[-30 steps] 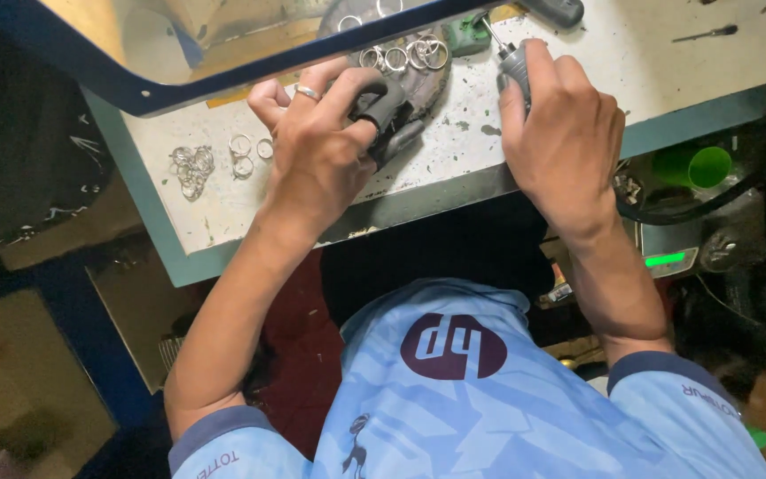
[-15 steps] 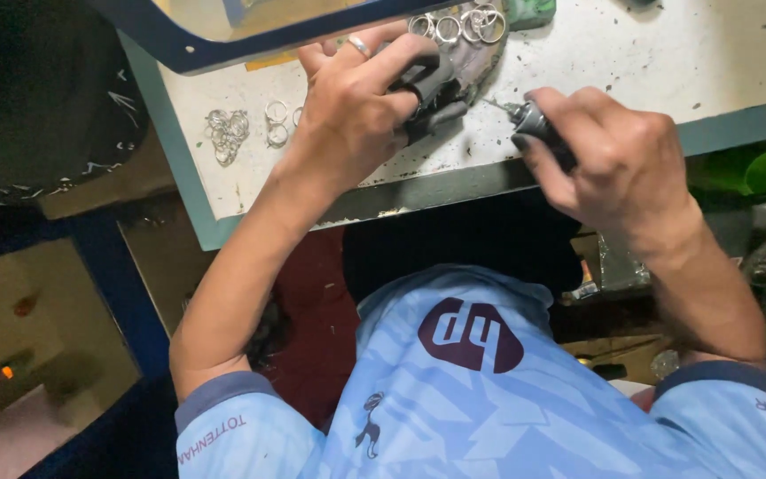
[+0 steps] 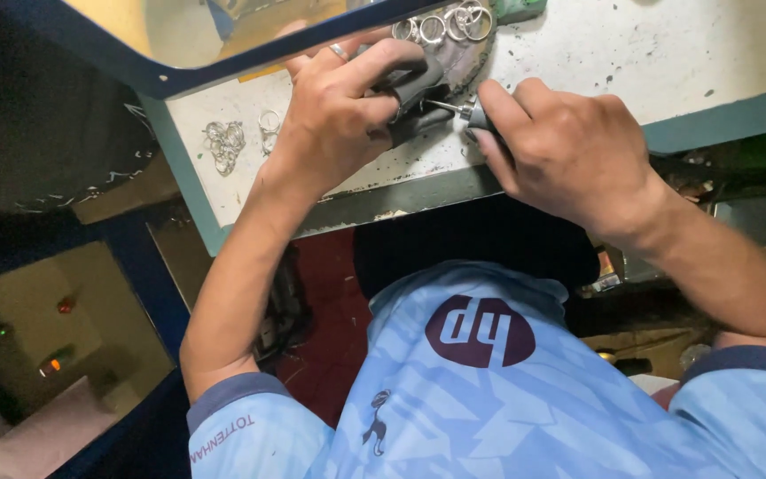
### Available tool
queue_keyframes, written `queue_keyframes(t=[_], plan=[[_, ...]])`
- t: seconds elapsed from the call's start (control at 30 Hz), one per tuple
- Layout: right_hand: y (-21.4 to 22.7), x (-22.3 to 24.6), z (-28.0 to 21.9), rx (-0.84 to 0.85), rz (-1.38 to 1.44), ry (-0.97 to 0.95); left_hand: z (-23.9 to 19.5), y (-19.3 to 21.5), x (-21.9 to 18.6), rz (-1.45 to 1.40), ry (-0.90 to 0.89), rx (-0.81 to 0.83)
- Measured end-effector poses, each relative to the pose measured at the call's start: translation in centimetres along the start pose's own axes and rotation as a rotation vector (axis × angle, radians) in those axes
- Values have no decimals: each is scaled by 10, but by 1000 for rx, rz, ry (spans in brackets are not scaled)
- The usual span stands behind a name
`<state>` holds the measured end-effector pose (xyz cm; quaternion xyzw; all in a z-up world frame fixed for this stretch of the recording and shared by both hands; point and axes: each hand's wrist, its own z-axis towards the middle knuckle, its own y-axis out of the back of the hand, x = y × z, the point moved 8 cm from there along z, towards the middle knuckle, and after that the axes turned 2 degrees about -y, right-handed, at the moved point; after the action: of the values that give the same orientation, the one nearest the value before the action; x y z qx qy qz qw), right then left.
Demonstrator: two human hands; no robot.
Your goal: The person uses a rotary polishing tool to smooth and polish small metal rings held in a cylindrical holder. They repeatedly rotate the rings and apply the tool to different surfaces, then switch to a different tool to continue finishing the rings.
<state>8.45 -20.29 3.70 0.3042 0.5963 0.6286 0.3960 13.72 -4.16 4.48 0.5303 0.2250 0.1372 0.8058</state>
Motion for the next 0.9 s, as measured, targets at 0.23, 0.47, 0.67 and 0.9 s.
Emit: queue_keyframes(t=[0.23, 0.47, 0.67, 0.9], plan=[[-3, -4, -1, 39, -24, -8, -1, 0, 0, -3, 19, -14], [-3, -3, 3, 13, -56, -6, 0, 1, 0, -22, 6, -35], [-2, -3, 2, 13, -58, -4, -5, -4, 5, -51, 7, -12], [-3, 0, 3, -8, -44, -7, -3, 0, 2, -58, -5, -35]])
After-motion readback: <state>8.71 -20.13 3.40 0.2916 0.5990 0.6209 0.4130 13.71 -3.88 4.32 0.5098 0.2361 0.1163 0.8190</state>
